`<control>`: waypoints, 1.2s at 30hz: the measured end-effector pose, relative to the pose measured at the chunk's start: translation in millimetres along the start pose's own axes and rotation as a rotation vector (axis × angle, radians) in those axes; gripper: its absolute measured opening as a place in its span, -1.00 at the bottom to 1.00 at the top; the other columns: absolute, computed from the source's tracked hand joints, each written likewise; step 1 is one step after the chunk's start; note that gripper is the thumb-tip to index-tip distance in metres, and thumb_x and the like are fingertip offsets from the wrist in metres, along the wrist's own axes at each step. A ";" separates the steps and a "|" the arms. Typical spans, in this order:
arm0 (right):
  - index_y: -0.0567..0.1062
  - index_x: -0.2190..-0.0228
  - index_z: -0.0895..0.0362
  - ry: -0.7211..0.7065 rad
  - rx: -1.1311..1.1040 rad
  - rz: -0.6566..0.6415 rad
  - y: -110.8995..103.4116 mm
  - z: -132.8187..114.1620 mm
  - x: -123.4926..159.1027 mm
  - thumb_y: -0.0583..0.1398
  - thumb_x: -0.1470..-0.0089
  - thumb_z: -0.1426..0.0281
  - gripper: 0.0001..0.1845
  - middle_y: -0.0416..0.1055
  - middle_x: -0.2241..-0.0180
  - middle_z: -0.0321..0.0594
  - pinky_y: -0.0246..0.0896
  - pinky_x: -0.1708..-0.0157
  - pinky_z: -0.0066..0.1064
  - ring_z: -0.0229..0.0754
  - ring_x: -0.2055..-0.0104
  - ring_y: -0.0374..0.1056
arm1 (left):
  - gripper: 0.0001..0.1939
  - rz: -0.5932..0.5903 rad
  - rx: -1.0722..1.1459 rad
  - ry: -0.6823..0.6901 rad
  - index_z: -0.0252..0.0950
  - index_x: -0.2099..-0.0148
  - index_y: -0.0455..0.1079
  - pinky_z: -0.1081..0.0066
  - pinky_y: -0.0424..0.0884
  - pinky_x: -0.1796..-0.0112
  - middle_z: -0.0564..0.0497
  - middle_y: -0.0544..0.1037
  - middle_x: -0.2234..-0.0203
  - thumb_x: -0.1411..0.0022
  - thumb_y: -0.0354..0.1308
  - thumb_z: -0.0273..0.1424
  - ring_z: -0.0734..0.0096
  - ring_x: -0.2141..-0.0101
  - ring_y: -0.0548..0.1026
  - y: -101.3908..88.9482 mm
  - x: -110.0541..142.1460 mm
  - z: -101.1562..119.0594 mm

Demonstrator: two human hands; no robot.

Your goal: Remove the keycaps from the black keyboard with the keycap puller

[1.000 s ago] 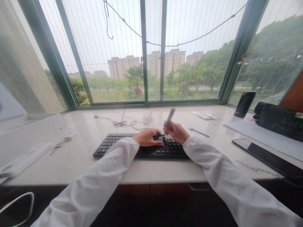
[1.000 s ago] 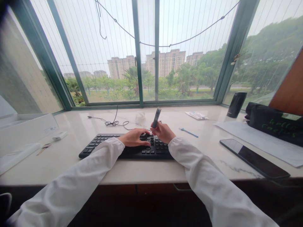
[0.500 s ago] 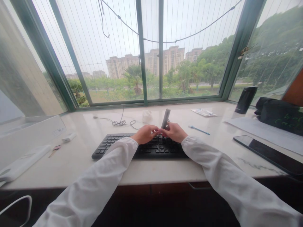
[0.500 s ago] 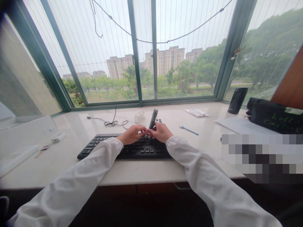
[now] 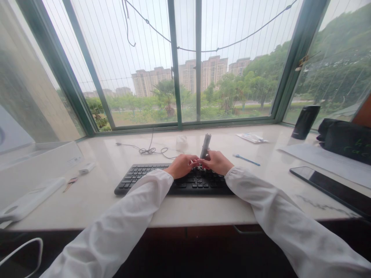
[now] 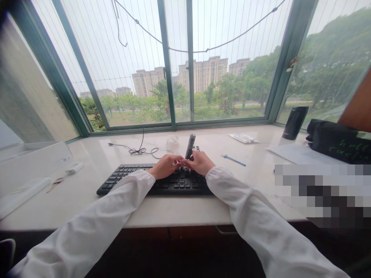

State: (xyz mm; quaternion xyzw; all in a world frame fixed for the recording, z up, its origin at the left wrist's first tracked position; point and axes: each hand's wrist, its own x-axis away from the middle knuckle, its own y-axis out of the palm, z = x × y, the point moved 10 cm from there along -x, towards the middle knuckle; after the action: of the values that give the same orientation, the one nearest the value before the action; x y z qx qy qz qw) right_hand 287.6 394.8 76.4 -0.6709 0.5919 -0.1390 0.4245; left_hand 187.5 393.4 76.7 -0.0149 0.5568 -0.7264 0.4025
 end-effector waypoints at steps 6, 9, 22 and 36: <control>0.42 0.40 0.16 -0.002 -0.267 -0.130 15.7 10.1 -1.8 0.26 0.05 0.38 -0.85 0.50 0.54 -0.28 0.34 0.47 -0.48 -0.22 0.48 0.44 | -0.80 -0.010 -0.036 0.019 -0.19 0.13 0.53 0.52 0.31 0.32 0.05 0.58 0.35 -0.25 0.11 -0.38 0.52 0.44 0.40 -1.4 -1.3 -2.8; 0.39 0.39 0.15 0.007 -0.330 -0.147 19.7 11.5 -2.2 0.23 0.06 0.46 -0.88 0.48 0.55 -0.30 0.35 0.46 -0.48 -0.25 0.48 0.43 | -0.78 -0.036 -0.070 0.051 -0.19 0.12 0.54 0.52 0.31 0.30 0.03 0.58 0.35 -0.24 0.10 -0.43 0.50 0.40 0.43 -1.5 -1.8 -0.3; 0.33 0.35 0.13 -0.083 -0.084 -0.083 14.8 -3.1 -1.4 0.16 0.03 0.49 -0.88 0.48 0.53 -0.33 0.23 0.46 -0.48 -0.25 0.48 0.41 | -0.76 -0.088 -0.254 0.033 -0.11 0.16 0.54 0.46 0.34 0.19 0.05 0.59 0.28 -0.25 0.05 -0.40 0.40 0.26 0.49 -5.2 0.8 -2.4; 0.29 0.32 0.11 -0.191 -0.040 -0.089 18.0 -9.7 -0.8 0.11 0.00 0.55 -0.83 0.49 0.43 -0.28 0.23 0.34 -0.44 -0.20 0.36 0.43 | -0.74 -0.164 -0.049 0.041 -0.16 0.11 0.53 0.51 0.34 0.17 0.05 0.60 0.24 -0.23 0.05 -0.43 0.43 0.23 0.50 -2.4 1.3 -2.9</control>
State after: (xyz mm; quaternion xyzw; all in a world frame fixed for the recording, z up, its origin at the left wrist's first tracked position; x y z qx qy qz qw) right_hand 268.6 392.6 69.3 -0.7152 0.5209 -0.0816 0.4589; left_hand 183.9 395.1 77.0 -0.0553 0.5794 -0.7435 0.3294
